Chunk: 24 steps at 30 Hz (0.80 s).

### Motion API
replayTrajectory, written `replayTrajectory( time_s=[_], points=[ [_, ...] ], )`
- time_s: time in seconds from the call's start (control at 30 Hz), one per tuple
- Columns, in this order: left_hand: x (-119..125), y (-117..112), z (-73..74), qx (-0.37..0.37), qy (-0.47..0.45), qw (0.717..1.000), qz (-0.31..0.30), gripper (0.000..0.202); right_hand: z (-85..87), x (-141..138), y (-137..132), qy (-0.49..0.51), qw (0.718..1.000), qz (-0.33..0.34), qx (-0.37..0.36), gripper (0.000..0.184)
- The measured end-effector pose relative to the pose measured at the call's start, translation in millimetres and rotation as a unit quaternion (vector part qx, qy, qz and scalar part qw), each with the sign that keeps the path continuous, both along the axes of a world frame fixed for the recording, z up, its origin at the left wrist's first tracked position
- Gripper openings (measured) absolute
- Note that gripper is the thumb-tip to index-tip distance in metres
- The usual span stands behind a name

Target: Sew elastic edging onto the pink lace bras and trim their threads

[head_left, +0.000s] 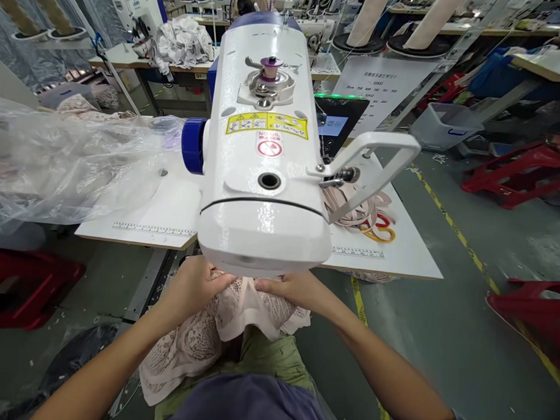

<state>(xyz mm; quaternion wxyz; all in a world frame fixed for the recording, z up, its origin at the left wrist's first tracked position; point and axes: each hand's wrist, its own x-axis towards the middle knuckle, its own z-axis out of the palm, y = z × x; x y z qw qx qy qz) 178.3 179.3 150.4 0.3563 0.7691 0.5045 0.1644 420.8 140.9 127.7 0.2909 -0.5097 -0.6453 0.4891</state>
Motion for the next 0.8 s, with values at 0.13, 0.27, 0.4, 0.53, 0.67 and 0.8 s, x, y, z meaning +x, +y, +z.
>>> replayTrajectory(
  time_s=[0.13,0.27,0.4,0.53,0.67,0.8],
  points=[
    [0.9,9.1,-11.5,0.014,-0.016,1.000,0.007,0.025,-4.7,3.6,7.6,0.012,1.000,-0.016,0.006,0.032],
    [2.1,13.7,-12.8,-0.002,-0.036,0.999,0.021,0.024,2.1,3.0,12.0,0.021,0.999,-0.032,0.005,0.035],
    [4.2,15.0,-6.1,-0.031,-0.058,0.997,0.034,0.026,10.7,1.1,14.6,0.033,0.999,-0.040,-0.005,0.036],
    [9.5,16.8,-0.2,-0.028,-0.087,0.994,0.053,0.025,11.5,0.5,16.0,0.031,0.999,-0.038,0.002,0.034],
    [15.4,18.4,4.4,-0.021,-0.129,0.989,0.075,0.036,8.1,3.3,18.0,0.019,0.999,-0.028,0.014,0.035],
    [9.3,19.3,3.3,0.018,-0.172,0.982,0.078,0.043,-6.8,9.4,19.9,0.003,0.999,-0.038,0.010,0.036]
  ],
)
